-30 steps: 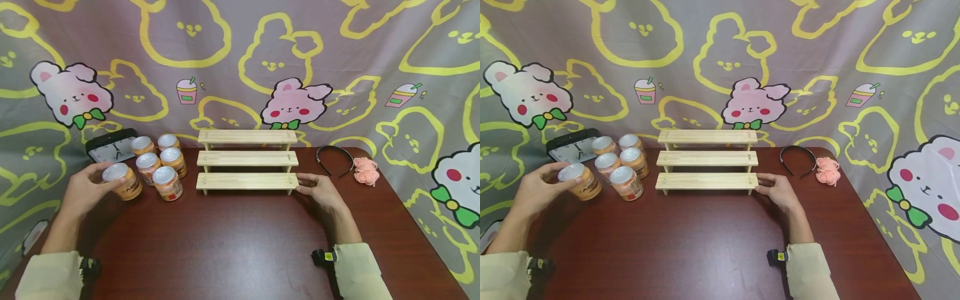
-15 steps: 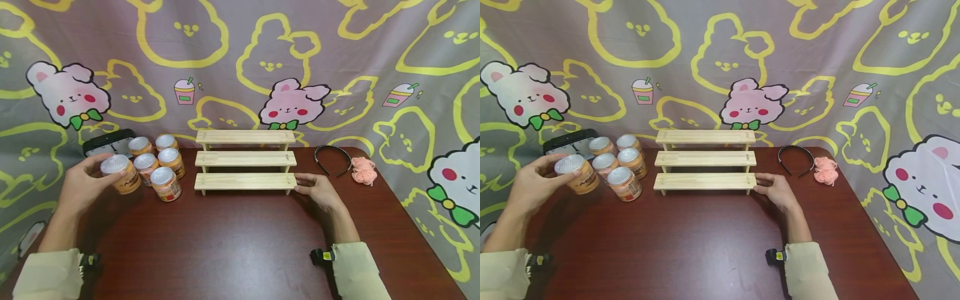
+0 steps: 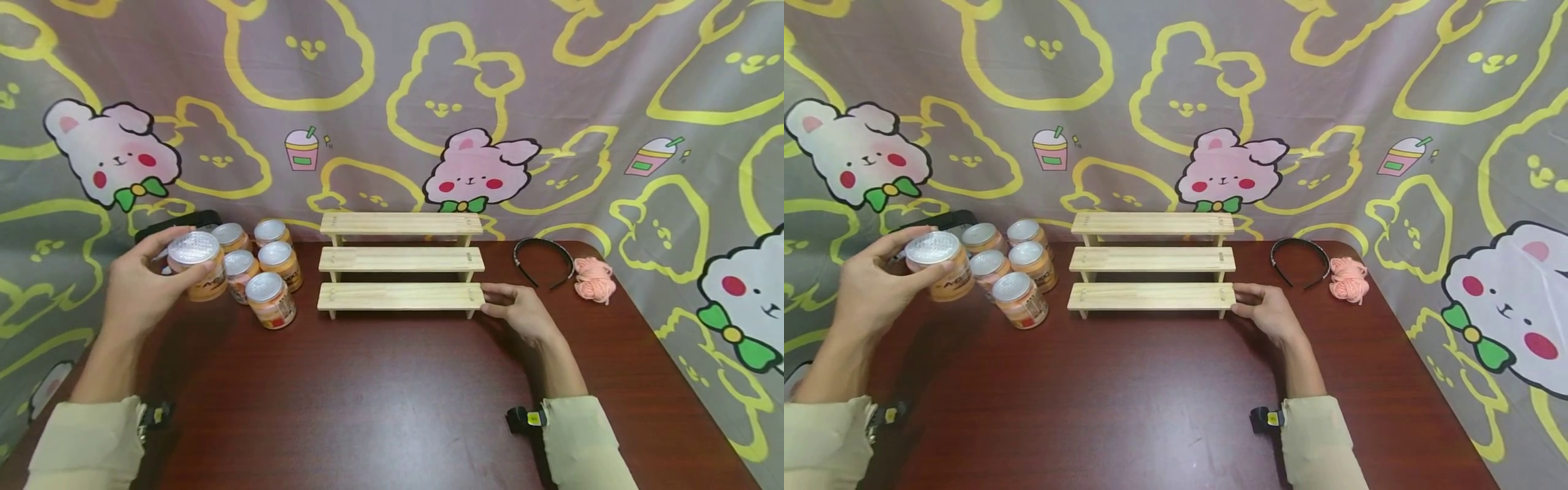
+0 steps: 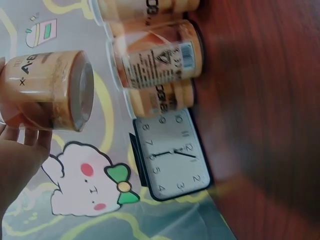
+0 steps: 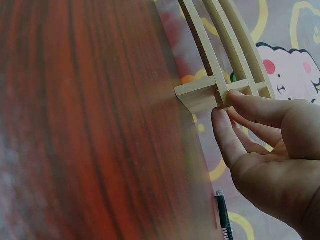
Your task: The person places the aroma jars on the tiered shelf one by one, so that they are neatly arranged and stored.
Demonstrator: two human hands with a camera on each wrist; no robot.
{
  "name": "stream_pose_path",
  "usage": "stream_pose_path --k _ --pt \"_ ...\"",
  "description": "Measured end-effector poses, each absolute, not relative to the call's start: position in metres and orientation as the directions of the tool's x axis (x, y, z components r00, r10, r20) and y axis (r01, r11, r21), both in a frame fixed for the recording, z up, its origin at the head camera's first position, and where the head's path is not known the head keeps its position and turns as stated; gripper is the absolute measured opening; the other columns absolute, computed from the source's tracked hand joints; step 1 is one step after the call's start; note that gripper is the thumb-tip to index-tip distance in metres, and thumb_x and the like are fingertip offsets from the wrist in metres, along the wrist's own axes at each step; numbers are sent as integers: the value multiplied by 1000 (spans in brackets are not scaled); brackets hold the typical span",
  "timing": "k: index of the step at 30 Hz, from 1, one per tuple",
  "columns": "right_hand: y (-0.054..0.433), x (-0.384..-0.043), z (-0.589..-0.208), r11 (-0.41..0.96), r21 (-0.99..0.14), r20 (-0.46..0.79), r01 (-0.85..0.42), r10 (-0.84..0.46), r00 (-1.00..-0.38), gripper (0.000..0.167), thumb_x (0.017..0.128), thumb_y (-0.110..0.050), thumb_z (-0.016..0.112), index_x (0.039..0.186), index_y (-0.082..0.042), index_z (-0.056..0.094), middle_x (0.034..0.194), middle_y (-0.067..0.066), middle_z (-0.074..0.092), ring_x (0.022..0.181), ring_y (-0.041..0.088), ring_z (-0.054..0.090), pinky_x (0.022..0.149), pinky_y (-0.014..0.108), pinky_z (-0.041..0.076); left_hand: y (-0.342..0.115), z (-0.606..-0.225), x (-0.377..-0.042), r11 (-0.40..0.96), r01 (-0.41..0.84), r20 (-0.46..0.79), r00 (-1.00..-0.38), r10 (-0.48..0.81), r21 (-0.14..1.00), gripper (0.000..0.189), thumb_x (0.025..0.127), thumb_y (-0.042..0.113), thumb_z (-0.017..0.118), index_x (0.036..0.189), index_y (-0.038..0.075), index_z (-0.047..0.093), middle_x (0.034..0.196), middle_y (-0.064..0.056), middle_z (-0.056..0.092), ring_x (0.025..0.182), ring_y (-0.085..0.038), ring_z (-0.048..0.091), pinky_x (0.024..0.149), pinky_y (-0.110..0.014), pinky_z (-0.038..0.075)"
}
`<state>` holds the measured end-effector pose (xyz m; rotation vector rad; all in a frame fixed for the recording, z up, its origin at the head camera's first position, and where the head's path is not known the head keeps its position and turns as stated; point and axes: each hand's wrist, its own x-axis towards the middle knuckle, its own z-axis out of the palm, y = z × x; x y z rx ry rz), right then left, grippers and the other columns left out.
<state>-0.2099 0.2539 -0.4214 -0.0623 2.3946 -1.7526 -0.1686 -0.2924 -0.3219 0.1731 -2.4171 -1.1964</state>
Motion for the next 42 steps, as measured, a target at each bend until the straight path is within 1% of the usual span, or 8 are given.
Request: stream_pose_path --k 8,15,19,24,27,31,35,42 --pt "255 -210 -422 301 -951 -111 64 -142 -984 50 93 2 70 139 12 53 128 31 62 96 4 66 80 20 54 -275 -313 -174 629 125 348 -905 -244 767 64 85 21 85 142 10 59 140 -15 56 106 -13 53 76 -7 42" --pt "256 -211 -421 314 -948 -109 59 -142 -984 50 93 0 72 138 11 54 126 30 63 95 5 66 80 23 54 -261 -305 -180 621 164 378 -897 -229 766 63 83 24 87 140 14 63 136 -12 59 103 -10 55 78 -10 43" --pt "256 -211 -421 316 -947 -110 61 -138 -984 49 93 0 71 138 11 55 126 30 63 95 5 66 80 23 55 -255 -301 -183 605 187 381 -901 -209 774 62 84 24 86 140 14 62 138 -12 59 104 -12 55 78 -10 45" --pt "255 -211 -420 305 -950 -109 61 -143 -984 50 93 0 71 138 12 54 126 30 63 95 5 66 80 22 55 -249 -299 -185 572 207 381 -902 -203 794 62 84 23 86 140 13 63 136 -10 59 101 -11 57 74 -9 47" --pt "255 -210 -420 303 -951 -109 60 -146 -983 49 93 0 71 138 11 54 127 30 62 95 4 66 80 21 54 -245 -297 -187 553 221 385 -901 -199 803 62 83 21 86 140 12 63 135 -11 59 100 -10 58 76 -11 47" --pt "256 -208 -421 293 -954 -112 64 -151 -982 49 94 0 70 138 11 54 129 30 61 96 4 65 80 21 54 -236 -294 -191 522 236 378 -908 -183 820 63 83 18 87 139 10 62 134 -9 59 103 -11 58 81 -13 47" --pt "255 -207 -421 280 -958 -112 64 -157 -981 49 94 0 70 139 11 54 131 30 60 97 5 65 81 21 54 -225 -290 -195 497 254 375 -913 -159 830 62 83 18 86 140 10 62 135 -8 59 107 -12 58 84 -15 48" --pt "254 -208 -421 282 -958 -94 45 -160 -983 50 94 1 70 140 11 53 133 31 58 99 6 65 80 20 53 -207 -283 -203 460 278 377 -916 -138 844 63 83 20 86 140 12 62 138 -8 58 109 -14 59 83 -16 48"
